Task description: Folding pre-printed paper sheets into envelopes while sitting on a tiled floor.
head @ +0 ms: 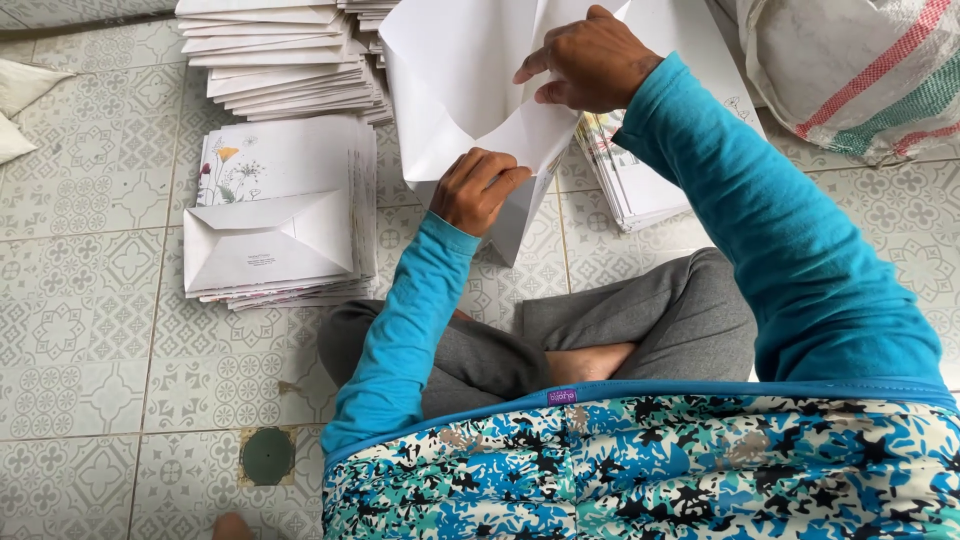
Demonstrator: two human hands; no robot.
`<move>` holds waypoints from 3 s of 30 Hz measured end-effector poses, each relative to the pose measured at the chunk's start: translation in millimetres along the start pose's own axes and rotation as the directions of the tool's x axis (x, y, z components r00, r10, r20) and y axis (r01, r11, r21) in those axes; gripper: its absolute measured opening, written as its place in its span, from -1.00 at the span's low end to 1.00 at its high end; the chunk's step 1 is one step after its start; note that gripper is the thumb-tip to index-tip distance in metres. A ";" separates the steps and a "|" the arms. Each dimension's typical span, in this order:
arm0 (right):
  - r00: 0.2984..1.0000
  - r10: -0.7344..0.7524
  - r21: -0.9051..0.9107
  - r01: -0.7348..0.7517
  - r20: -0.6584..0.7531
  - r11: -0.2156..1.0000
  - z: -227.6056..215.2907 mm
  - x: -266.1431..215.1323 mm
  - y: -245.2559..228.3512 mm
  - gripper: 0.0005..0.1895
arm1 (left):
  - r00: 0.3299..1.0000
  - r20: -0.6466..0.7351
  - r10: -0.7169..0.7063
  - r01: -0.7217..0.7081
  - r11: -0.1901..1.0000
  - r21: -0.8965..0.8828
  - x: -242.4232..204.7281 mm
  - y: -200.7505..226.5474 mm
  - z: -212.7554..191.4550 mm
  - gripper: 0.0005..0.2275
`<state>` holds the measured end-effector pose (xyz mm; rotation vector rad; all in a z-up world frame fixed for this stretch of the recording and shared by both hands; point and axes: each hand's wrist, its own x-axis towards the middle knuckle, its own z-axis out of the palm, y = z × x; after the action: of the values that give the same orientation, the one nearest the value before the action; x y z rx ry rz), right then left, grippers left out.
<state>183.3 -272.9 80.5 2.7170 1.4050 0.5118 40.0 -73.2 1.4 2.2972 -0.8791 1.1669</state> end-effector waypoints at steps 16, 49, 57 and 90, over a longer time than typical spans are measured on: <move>0.997 -0.056 0.203 0.065 -0.049 0.977 -39.4 -3.8 -9.0 -0.63 | 0.993 0.061 -0.105 0.106 0.994 -0.015 12.2 10.5 -22.0 -0.83; 0.931 -0.318 0.237 0.354 -0.179 0.905 -65.0 -25.5 -13.9 -0.69 | 0.900 -0.240 -0.365 0.389 0.920 0.060 -22.5 42.0 -12.2 -0.80; 0.924 -0.364 0.159 0.379 -0.118 0.912 -58.2 -21.9 -25.0 -0.67 | 0.872 -0.252 -0.420 0.445 0.895 0.046 -18.5 49.1 -17.2 -0.77; 0.917 -0.340 -0.161 0.311 -0.207 0.937 -107.9 -48.9 -41.1 -0.52 | 0.582 -0.004 -0.813 0.672 0.484 -0.560 -14.6 -22.2 -10.7 -0.75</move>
<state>91.7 -300.2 161.6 2.3157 1.7691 0.8779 42.9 -45.8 -6.4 1.6783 0.0259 0.6812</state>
